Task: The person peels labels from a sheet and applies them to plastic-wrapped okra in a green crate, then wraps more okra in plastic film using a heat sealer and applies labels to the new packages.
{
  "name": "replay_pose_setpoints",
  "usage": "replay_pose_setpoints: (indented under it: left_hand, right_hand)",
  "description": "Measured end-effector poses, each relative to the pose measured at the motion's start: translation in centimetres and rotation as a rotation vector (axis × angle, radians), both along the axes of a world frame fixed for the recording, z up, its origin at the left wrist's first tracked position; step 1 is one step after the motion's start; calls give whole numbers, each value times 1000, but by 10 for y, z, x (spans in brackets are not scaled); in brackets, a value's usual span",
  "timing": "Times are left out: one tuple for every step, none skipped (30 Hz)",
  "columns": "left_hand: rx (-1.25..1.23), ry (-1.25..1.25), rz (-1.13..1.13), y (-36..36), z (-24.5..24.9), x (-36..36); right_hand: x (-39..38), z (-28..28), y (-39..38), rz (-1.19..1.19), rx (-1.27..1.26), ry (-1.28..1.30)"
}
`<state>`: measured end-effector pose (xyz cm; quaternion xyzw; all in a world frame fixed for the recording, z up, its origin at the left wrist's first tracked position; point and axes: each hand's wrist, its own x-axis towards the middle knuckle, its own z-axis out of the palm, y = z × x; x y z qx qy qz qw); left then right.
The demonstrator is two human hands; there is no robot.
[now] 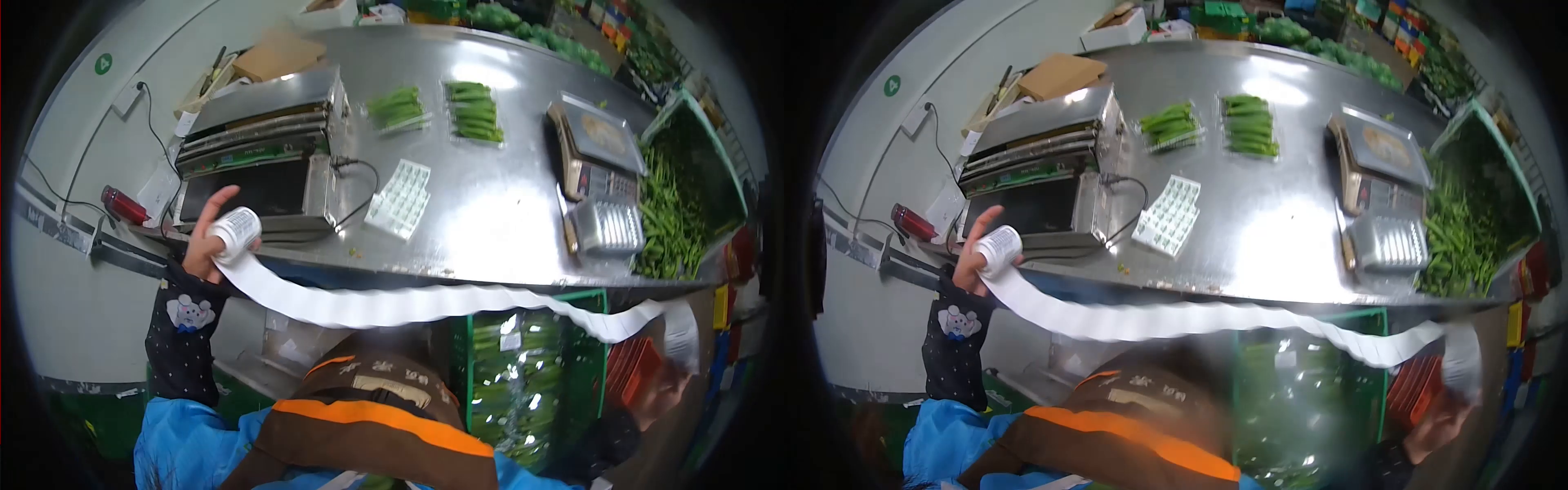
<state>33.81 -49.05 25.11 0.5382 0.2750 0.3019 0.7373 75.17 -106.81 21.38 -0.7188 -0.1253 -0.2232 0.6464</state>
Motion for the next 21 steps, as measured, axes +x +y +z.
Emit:
replay_pose_setpoints:
  left_hand:
    - [2, -46, -58, -8, 4, 11]
    - [15, -100, -117, -16, 11, 26]
    - [77, -111, -189, -23, 21, 43]
    - [86, -167, -225, -31, 30, 59]
    - [117, -224, -251, -38, 41, 77]
    - [143, -272, -275, -46, 53, 92]
    - [154, -318, -363, -53, 64, 104]
    - [161, -355, -450, -62, 75, 114]
    - [207, -343, -508, -75, 88, 122]
    - [251, -324, -564, -87, 99, 128]
    - [247, -325, -635, -95, 104, 133]
    - [236, -322, -705, -101, 107, 135]
    - [235, -286, -700, -103, 114, 133]
    - [233, -281, -688, -101, 115, 132]
    - [266, -296, -625, -95, 113, 131]
    - [297, -306, -556, -87, 111, 128]
    - [332, -337, -537, -72, 111, 123]
    - [317, -341, -418, -66, 122, 114]
    - [370, -378, -408, -55, 134, 104]
    - [433, -342, -379, -40, 142, 94]
    - [409, -315, -338, -29, 149, 84]
  right_hand:
    - [-16, 3, 29, -288, -566, -211]
    - [-23, -2, 58, -129, -462, -203]
    - [-41, -5, 102, 273, -160, 29]
    - [-60, 5, 146, 711, 129, 323]
    - [-77, 17, 186, 1049, 155, 508]
    - [-89, 25, 221, 1315, 58, 622]
    - [-114, 53, 266, 1359, -158, 664]
    - [-127, 62, 295, 1418, -209, 659]
    - [-135, 54, 316, 1456, -278, 672]
    - [-144, 46, 333, 1491, -347, 690]
    - [-157, 47, 343, 1503, -353, 671]
    - [-169, 47, 351, 1588, -322, 648]
    - [-178, 46, 355, 1673, -288, 634]
    - [-185, 52, 354, 1759, -284, 801]
    - [-187, 48, 354, 1843, -250, 749]
    - [-190, 39, 356, 1934, -213, 700]
    - [-197, 24, 358, 1847, -253, 701]
    - [-206, -1, 360, 1766, -291, 704]
    - [-207, -45, 366, 1674, -529, 541]
    - [-204, -70, 371, 1458, -1190, 263]
    - [-204, -63, 361, 1376, -1500, -199]
